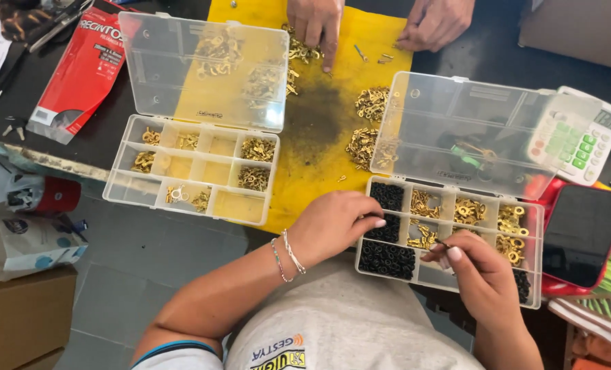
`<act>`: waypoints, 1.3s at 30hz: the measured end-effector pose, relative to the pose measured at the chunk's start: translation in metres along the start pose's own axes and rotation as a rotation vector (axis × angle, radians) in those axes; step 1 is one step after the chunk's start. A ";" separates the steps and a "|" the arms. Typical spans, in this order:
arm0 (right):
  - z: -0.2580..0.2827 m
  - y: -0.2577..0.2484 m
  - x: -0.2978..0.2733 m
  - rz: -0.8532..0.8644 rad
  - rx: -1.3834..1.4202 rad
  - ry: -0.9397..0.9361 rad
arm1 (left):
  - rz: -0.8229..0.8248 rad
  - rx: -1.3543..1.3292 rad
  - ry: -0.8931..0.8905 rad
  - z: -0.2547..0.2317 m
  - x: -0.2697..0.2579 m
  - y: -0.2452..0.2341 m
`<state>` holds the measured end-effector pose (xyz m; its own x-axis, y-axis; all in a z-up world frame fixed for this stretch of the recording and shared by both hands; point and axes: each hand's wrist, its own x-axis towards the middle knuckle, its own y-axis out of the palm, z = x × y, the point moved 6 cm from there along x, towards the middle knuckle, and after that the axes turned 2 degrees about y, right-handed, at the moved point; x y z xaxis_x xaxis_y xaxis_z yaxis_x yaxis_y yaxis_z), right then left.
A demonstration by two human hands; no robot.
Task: The person sorts small metal hardware pieces, including brass and black fasteners, from a yellow mat into compartments of a clear plastic organizer box. They pick up items by hand and place them into specific sections, occasionally handling a small tool or fastener.
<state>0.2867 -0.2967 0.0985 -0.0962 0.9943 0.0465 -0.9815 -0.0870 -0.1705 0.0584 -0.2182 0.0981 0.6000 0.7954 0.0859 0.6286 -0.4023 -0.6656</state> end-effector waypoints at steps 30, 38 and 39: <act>-0.018 -0.064 -0.038 -0.247 -0.634 -0.237 | -0.248 0.516 0.302 -0.038 0.048 0.022; -0.011 -0.062 -0.036 -0.231 -0.570 -0.272 | -0.014 0.623 0.292 -0.026 0.064 0.057; -0.012 -0.062 -0.037 -0.229 -0.568 -0.270 | -0.012 0.623 0.290 -0.026 0.066 0.055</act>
<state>0.3535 -0.3274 0.0954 -0.0060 0.9268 0.3756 -0.7495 0.2445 -0.6152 0.1454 -0.2000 0.0868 0.7576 0.6098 0.2329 0.2863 0.0102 -0.9581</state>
